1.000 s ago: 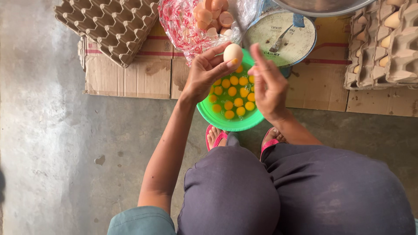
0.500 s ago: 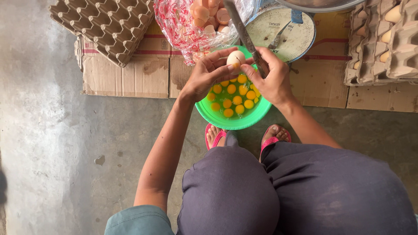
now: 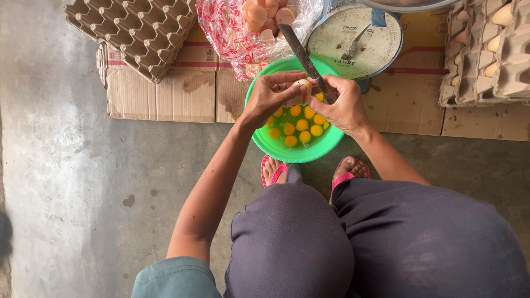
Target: The person cracks multiple eggs one by one into a green bowl using a knife to tap the shells. The person discards the shells into a plastic bag and continues until the bowl contains many yolks.
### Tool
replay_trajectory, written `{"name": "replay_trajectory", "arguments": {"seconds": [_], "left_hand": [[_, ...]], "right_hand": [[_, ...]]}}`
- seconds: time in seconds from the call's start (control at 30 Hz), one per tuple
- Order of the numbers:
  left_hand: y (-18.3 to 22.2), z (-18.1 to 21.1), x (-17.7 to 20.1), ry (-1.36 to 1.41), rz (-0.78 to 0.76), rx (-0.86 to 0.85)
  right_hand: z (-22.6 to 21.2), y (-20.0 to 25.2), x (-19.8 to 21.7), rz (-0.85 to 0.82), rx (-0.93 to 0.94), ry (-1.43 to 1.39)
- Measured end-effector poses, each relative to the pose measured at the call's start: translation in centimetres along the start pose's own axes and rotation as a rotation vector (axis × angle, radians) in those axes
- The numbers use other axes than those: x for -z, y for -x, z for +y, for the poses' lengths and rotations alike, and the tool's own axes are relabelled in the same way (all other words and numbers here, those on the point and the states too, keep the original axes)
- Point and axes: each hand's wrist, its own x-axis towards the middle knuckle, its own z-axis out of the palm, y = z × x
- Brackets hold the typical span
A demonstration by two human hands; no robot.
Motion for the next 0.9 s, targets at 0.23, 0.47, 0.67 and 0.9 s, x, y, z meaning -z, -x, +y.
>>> {"name": "replay_trajectory", "arguments": {"seconds": [0.23, 0.47, 0.67, 0.9], "left_hand": [[0.3, 1.1, 0.3, -0.385, -0.077, -0.079], [0.5, 0.8, -1.1, -0.713, 0.091, -0.271], [2.2, -0.2, -2.4, -0.89, 0.191, -0.532], [1.4, 4.2, -2.0, -1.063, 0.253, -0.695]], "right_hand": [[1.2, 0.1, 0.0, -0.008, 0.044, -0.045], [1.7, 0.1, -0.1, 0.068, 0.046, 0.122], [2.4, 0.9, -0.2, 0.131, 0.31, 0.256], [3.7, 2.0, -0.2, 0.194, 0.046, 0.199]]}}
